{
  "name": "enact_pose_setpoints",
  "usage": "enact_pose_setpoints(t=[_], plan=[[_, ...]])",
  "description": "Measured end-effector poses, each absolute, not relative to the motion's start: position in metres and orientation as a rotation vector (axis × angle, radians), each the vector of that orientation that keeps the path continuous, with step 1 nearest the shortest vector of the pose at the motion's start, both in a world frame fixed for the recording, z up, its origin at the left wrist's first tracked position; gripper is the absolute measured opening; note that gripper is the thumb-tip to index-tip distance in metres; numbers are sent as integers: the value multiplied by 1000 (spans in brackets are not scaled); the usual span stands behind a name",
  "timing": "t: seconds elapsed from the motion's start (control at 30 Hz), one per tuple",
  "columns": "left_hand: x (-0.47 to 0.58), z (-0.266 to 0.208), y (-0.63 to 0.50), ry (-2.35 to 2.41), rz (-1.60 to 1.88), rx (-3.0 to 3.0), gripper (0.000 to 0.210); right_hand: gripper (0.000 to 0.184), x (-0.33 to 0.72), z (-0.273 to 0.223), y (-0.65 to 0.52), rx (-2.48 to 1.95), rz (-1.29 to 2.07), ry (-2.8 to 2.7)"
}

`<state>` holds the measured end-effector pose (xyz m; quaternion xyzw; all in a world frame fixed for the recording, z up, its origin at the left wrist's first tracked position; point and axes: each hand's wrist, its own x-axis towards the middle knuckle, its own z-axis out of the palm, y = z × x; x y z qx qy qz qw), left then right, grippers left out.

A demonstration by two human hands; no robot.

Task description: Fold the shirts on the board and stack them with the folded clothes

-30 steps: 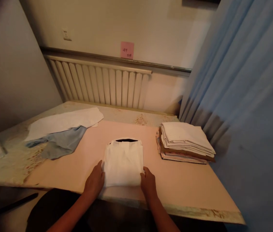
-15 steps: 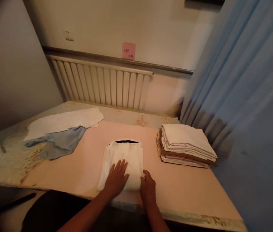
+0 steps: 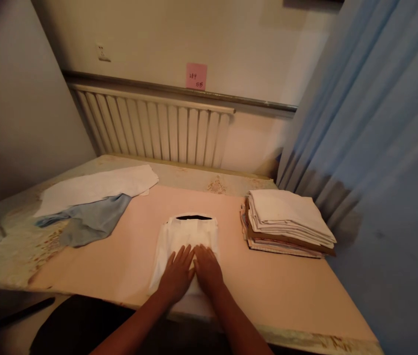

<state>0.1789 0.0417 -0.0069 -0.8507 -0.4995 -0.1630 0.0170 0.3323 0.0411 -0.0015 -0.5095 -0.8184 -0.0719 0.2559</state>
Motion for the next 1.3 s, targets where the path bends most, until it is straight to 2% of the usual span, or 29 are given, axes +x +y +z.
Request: enact_pose_setpoints(t=[0.2,0.57,0.87,1.03,1.3], plan=[[162,-7,65,-1549,-551,-2565,58,41,351,-10,43,-1547,-219,-2136],[139,8,108,-1941,-510,-2372,51,49,348,-12,42,-1752,-304,-2049],[100,26,128,-1998,-908,-2285,47,48,347,-19,43,-1741,-319,-2032],[93,46,138,-1926,-811,-2400,28,48,347,-19,44,-1736,-316,-2027],[109,55,142,-1721,-505,-2669,12,46,347,-16,43,-1731,-336,-2027]])
